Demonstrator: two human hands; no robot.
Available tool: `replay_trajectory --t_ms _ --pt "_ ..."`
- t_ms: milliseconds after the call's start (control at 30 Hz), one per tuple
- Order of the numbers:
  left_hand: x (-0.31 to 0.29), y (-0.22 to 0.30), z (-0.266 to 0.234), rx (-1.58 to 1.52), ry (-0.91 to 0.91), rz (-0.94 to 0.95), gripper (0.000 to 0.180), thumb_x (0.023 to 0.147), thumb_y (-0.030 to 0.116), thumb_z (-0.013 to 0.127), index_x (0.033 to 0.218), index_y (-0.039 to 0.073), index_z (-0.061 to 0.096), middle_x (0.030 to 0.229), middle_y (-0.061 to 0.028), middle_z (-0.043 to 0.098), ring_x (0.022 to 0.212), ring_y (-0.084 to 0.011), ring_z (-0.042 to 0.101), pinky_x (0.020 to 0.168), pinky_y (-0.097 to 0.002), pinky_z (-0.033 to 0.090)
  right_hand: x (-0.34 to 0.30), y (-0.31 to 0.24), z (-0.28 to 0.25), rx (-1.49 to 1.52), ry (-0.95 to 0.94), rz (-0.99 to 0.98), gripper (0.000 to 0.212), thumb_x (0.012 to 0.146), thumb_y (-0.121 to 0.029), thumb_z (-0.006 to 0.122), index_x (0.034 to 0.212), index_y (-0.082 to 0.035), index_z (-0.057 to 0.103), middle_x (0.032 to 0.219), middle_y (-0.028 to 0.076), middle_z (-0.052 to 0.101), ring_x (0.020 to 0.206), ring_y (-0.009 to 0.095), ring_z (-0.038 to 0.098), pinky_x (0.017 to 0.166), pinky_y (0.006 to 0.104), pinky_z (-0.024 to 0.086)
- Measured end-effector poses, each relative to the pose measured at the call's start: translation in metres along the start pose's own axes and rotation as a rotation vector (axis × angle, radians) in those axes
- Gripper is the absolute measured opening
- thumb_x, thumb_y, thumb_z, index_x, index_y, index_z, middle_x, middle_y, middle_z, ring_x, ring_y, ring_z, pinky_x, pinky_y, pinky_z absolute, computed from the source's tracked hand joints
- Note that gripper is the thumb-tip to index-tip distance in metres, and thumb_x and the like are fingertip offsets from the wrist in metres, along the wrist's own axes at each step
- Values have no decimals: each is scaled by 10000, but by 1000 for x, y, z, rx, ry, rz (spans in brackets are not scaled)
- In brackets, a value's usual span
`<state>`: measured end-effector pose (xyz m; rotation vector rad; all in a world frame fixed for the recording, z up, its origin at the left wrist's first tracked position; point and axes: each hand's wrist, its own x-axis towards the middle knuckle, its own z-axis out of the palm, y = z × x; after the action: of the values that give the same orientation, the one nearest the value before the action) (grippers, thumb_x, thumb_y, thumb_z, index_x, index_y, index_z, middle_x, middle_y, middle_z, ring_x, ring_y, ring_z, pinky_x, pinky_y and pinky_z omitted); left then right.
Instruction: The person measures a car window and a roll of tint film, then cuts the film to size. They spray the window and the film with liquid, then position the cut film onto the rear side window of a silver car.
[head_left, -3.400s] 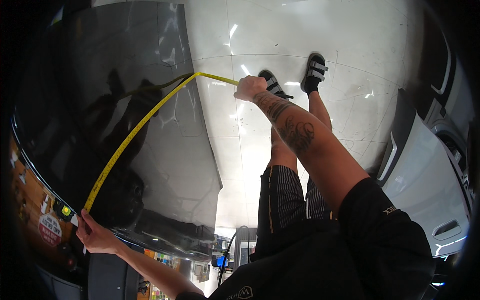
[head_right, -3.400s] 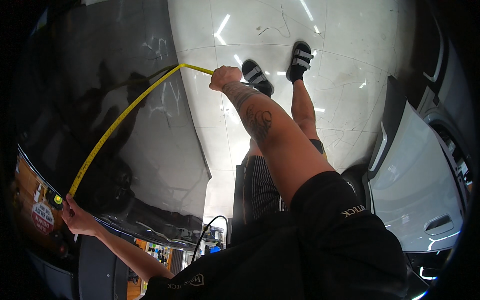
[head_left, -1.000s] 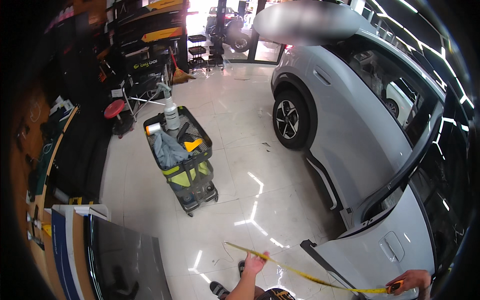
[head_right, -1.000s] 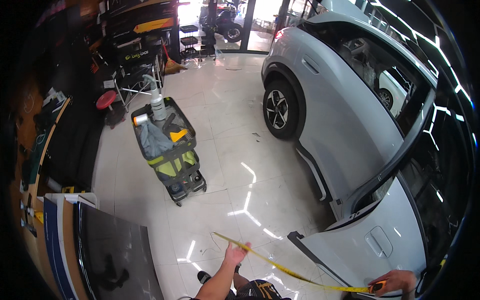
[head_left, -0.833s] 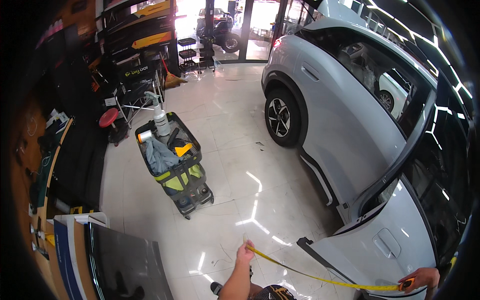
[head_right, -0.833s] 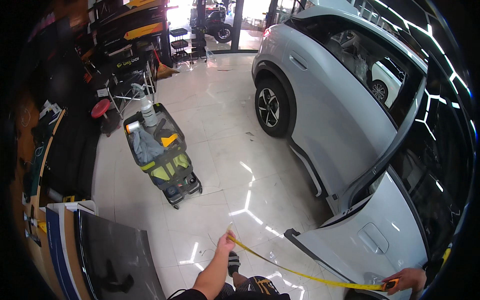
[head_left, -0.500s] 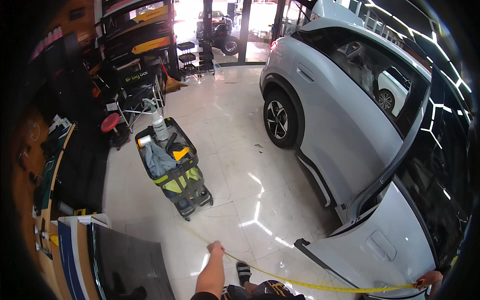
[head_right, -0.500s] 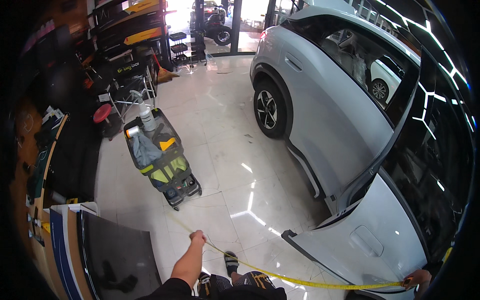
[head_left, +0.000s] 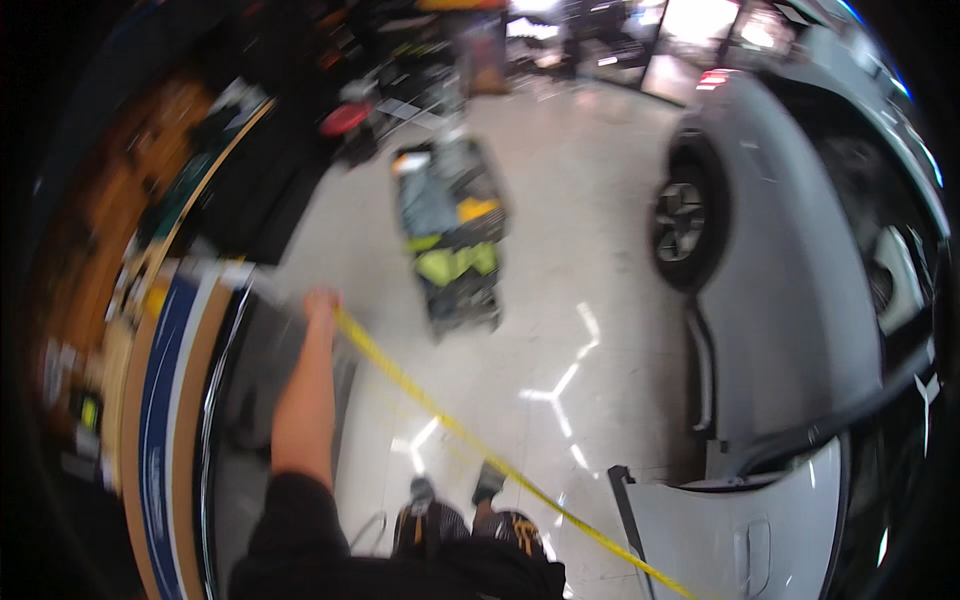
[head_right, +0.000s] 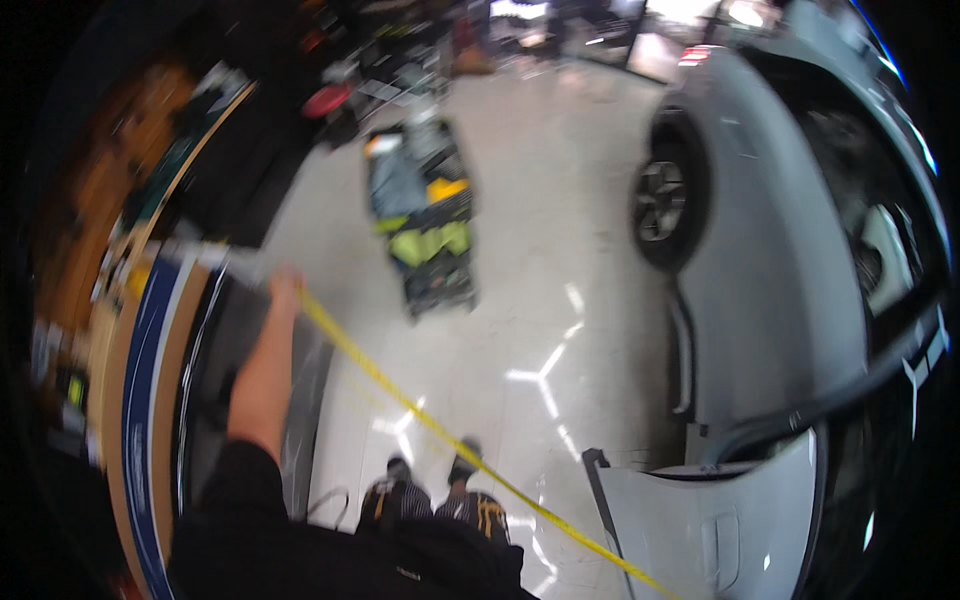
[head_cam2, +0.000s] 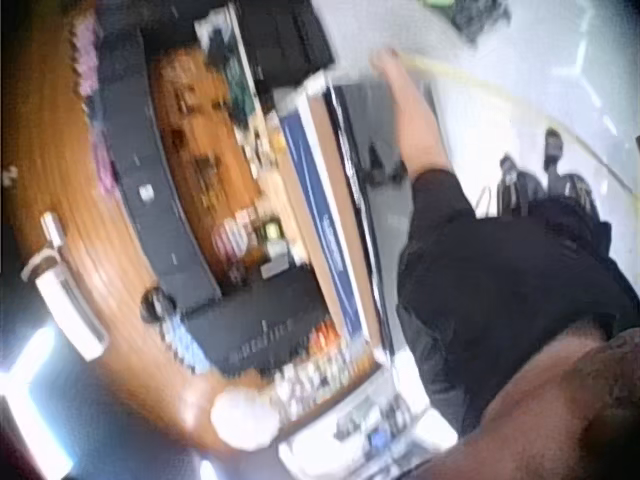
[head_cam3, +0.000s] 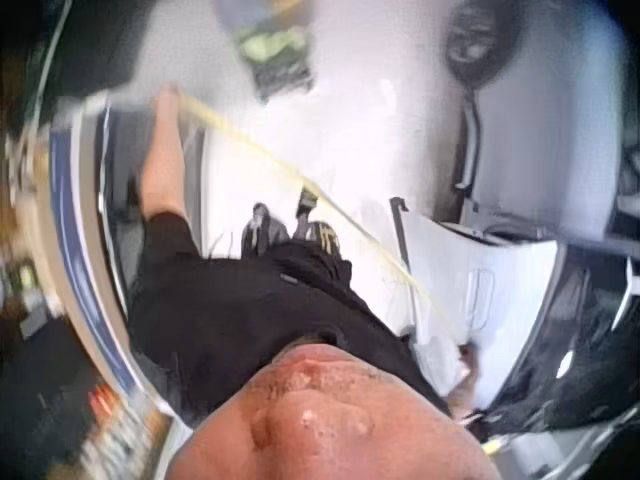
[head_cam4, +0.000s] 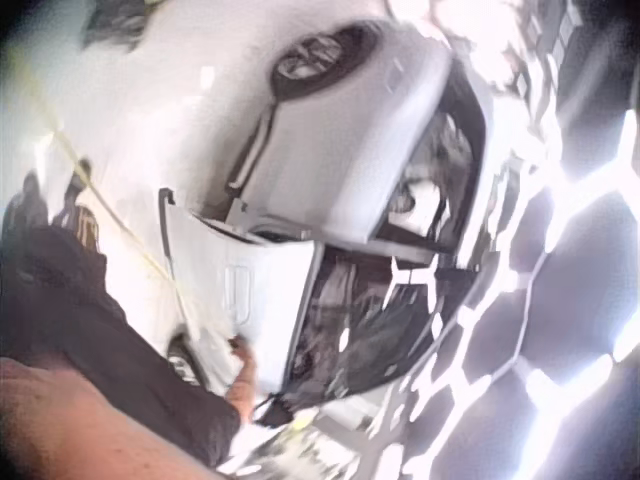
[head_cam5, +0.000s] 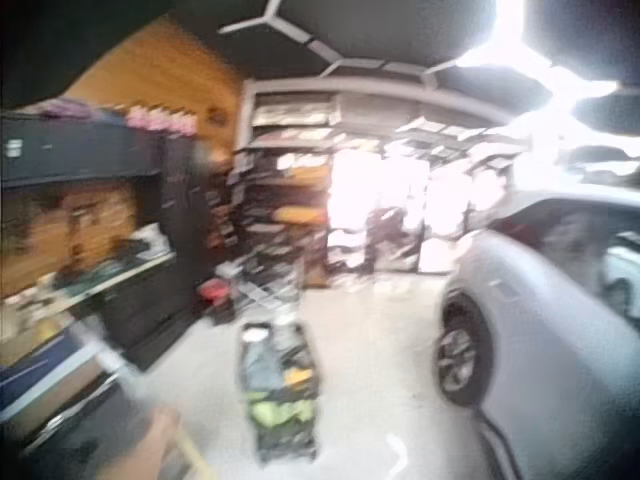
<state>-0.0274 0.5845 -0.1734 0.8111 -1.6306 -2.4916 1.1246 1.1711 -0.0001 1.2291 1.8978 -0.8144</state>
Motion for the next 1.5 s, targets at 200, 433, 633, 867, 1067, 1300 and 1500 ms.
replay_trajectory --t_ms 200,433,633,867,1067,1300,1500 --pt "-30 268 -92 -38 -178 402 206 942 188 453 834 13 448 668 -117 531 499 -189 484 451 -306 414 99 -93 97 173 -433 16 505 680 -77 655 1174 -40 557 1128 104 582 1052 203 520 925 357 403" --pt "-58 320 -261 846 19 488 164 856 126 585 980 25 622 838 -2 627 696 -88 532 619 -193 418 149 -346 154 -328 -351 168 375 649 -324 709 929 -81 654 757 76 650 650 192 624 585 343 505" --pt "-71 222 -408 1417 221 445 212 750 94 663 940 0 669 637 -60 613 554 -99 566 520 -266 447 258 -474 220 -735 -259 -150 360 705 -394 653 763 -40 665 555 144 585 500 249 610 463 393 480" --pt "-81 173 -429 1637 270 736 233 781 126 673 975 -2 660 818 -161 626 695 -267 620 636 -349 482 311 -672 356 -717 -24 -564 472 681 -492 670 798 -35 660 792 185 640 771 345 619 705 419 488" --pt "-85 144 -430 1780 285 980 227 776 132 698 942 -21 675 790 -124 595 680 -238 589 573 -338 465 321 -839 480 -534 -255 -427 440 692 -389 642 954 -36 661 990 173 644 964 309 610 830 414 488" --pt "-81 140 -433 1919 271 1010 230 794 148 688 936 -33 676 745 -124 596 646 -227 578 544 -338 460 317 -922 561 -512 -342 -413 379 750 -274 533 1072 -108 644 1080 96 633 1021 249 602 844 352 485" --pt "-79 138 -442 1973 238 1094 267 786 199 706 923 -29 684 706 -104 593 558 -166 535 467 -303 419 323 -939 586 -520 -407 -401 372 764 -254 539 1088 -97 633 1078 89 632 1003 232 613 816 341 501"
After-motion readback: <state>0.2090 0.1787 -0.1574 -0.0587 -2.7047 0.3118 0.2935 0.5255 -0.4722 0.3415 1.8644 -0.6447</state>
